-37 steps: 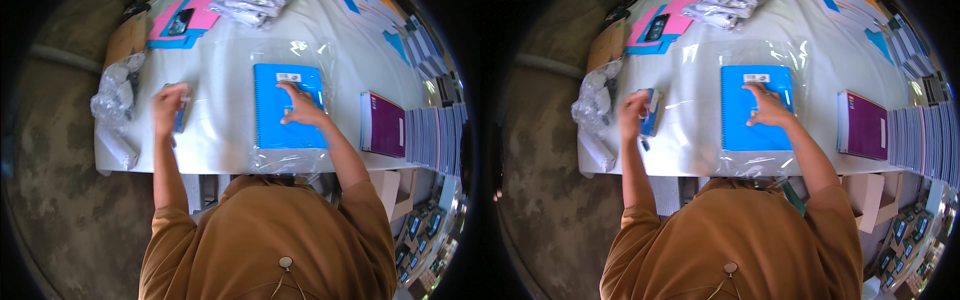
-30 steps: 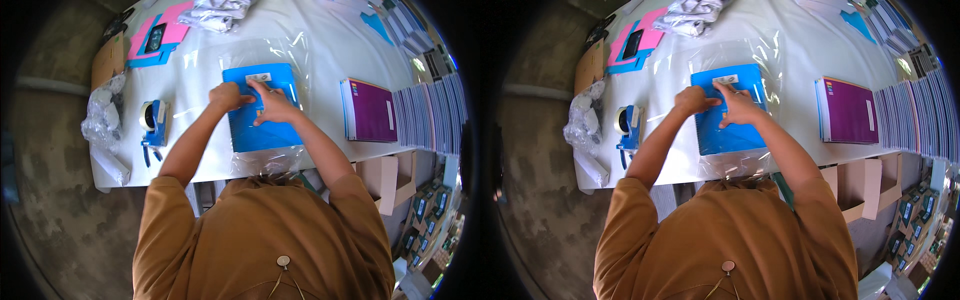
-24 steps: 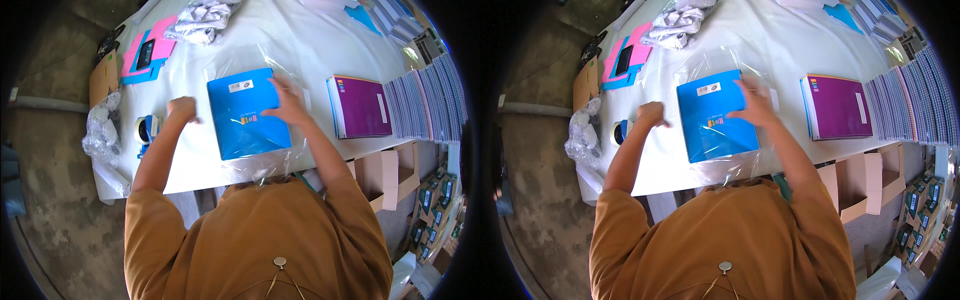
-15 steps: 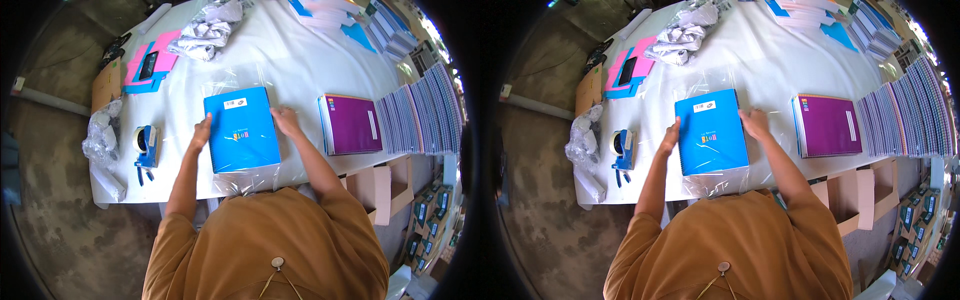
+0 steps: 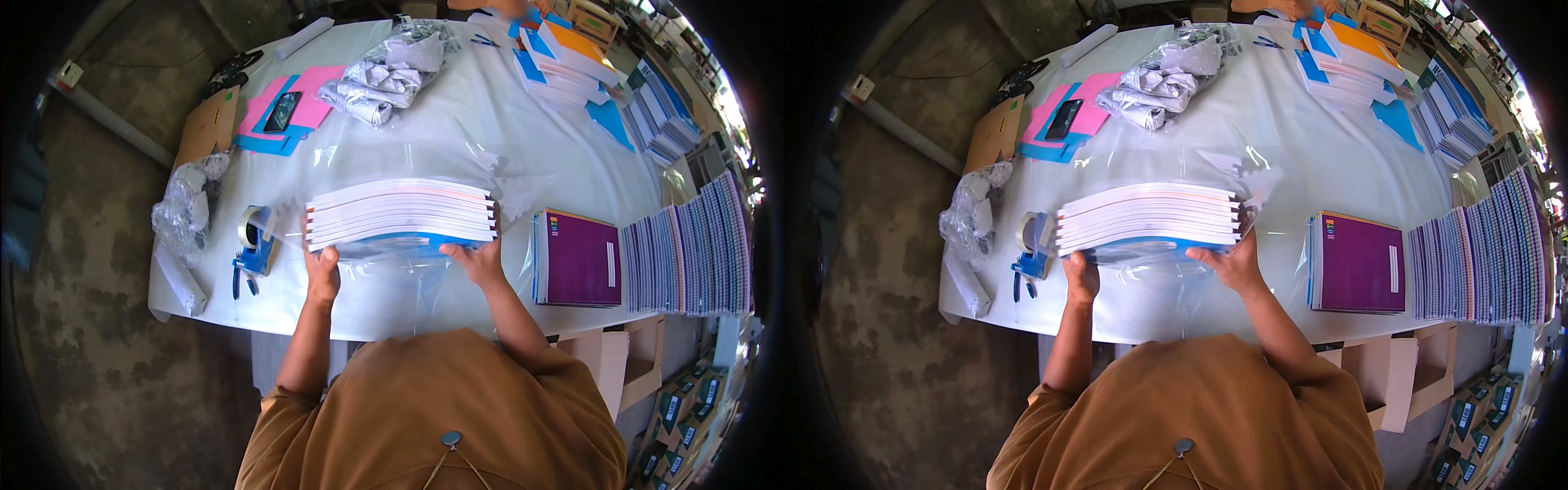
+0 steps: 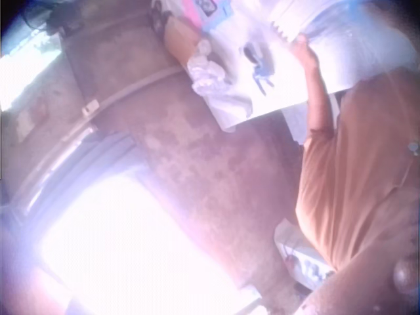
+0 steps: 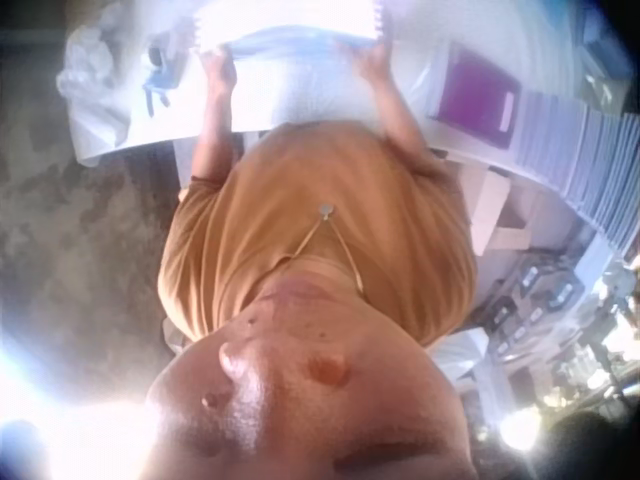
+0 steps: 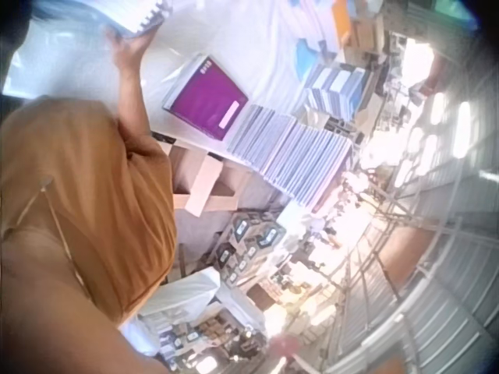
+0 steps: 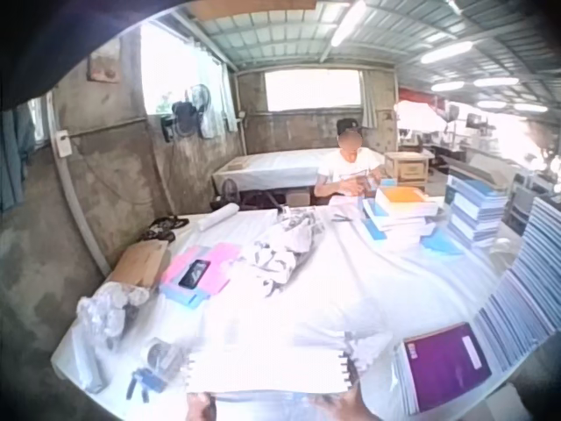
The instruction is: The person places stacks of notebooks into individual plastic sleeves and seals them using adhesive tape, then stacks the finished packages together.
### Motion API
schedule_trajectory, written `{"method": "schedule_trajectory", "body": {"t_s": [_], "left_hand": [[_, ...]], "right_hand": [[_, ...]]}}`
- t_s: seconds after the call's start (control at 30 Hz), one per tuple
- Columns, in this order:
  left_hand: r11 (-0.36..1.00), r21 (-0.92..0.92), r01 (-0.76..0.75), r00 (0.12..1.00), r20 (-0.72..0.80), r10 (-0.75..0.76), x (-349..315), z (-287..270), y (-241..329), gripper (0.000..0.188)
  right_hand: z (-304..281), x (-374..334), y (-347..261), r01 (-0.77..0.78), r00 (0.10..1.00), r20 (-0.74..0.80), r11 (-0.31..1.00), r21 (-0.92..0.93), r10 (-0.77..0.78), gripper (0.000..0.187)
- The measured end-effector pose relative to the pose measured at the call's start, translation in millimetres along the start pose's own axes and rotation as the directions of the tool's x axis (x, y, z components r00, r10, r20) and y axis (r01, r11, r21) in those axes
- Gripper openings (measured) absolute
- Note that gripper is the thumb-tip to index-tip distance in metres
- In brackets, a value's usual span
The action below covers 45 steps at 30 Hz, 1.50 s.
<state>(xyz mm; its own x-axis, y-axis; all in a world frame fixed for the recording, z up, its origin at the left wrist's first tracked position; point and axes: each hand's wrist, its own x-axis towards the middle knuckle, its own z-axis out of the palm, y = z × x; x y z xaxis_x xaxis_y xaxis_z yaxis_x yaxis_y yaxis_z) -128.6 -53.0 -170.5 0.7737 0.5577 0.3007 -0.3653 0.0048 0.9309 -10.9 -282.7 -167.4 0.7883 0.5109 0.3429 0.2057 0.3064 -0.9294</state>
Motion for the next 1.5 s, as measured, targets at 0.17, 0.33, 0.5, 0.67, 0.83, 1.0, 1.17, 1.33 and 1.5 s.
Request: {"method": "schedule_trajectory", "body": {"t_s": [0.17, 0.33, 0.5, 0.67, 0.83, 1.0, 1.17, 1.33, 1.5], "left_hand": [[0.960, 0.251, 0.124, 0.992, -0.031, -0.120, 26.3, 11.8, 24.2, 0.099], [0.915, 0.319, -0.248, 0.963, -0.018, 0.267, 8.9, 26.3, 22.1, 0.073], [0.597, 0.671, -0.439, 0.824, 0.036, 0.565, -5.0, 28.2, 17.0, 0.031], [0.192, 0.872, -0.450, 0.816, 0.315, 0.484, -5.8, 49.1, 37.8, 0.033], [0.236, 0.818, -0.525, 0.846, 0.471, 0.250, 2.1, 73.6, 59.9, 0.039], [0.452, 0.729, -0.514, 0.858, 0.437, 0.271, 5.6, 74.7, 57.5, 0.062], [0.515, 0.724, -0.459, 0.883, 0.307, 0.356, 9.6, 74.3, 53.6, 0.060], [0.728, 0.643, -0.236, 0.966, 0.074, 0.247, 15.9, 88.0, 69.2, 0.076], [0.805, 0.557, -0.205, 0.977, 0.067, 0.202, 18.3, 79.3, 76.7, 0.074]], "right_hand": [[10.3, 18.5, -1.0, 0.211, 0.960, -0.147, 0.962, -0.173, -0.237, 0.083], [35.7, 31.0, -28.4, 0.061, 0.923, -0.369, 0.989, -0.137, -0.108, 0.074], [49.9, 33.1, -34.4, -0.042, 0.845, -0.529, 0.978, -0.205, -0.075, 0.057], [48.1, 33.3, -34.1, -0.097, 0.823, -0.567, 0.982, -0.161, -0.011, 0.054], [42.1, 21.0, -33.4, -0.031, 0.874, -0.339, 0.656, -0.754, -0.348, 0.059], [47.1, 23.7, -39.4, 0.012, 0.822, -0.401, 0.717, -0.697, -0.404, 0.061], [49.3, 22.4, -41.0, -0.039, 0.852, -0.345, 0.609, -0.792, -0.395, 0.064], [63.5, 10.6, -49.7, 0.017, 0.886, -0.094, 0.235, -0.972, -0.453, 0.063], [69.3, 7.5, -45.8, 0.317, 0.927, 0.206, 0.362, -0.877, -0.313, 0.055]]}}
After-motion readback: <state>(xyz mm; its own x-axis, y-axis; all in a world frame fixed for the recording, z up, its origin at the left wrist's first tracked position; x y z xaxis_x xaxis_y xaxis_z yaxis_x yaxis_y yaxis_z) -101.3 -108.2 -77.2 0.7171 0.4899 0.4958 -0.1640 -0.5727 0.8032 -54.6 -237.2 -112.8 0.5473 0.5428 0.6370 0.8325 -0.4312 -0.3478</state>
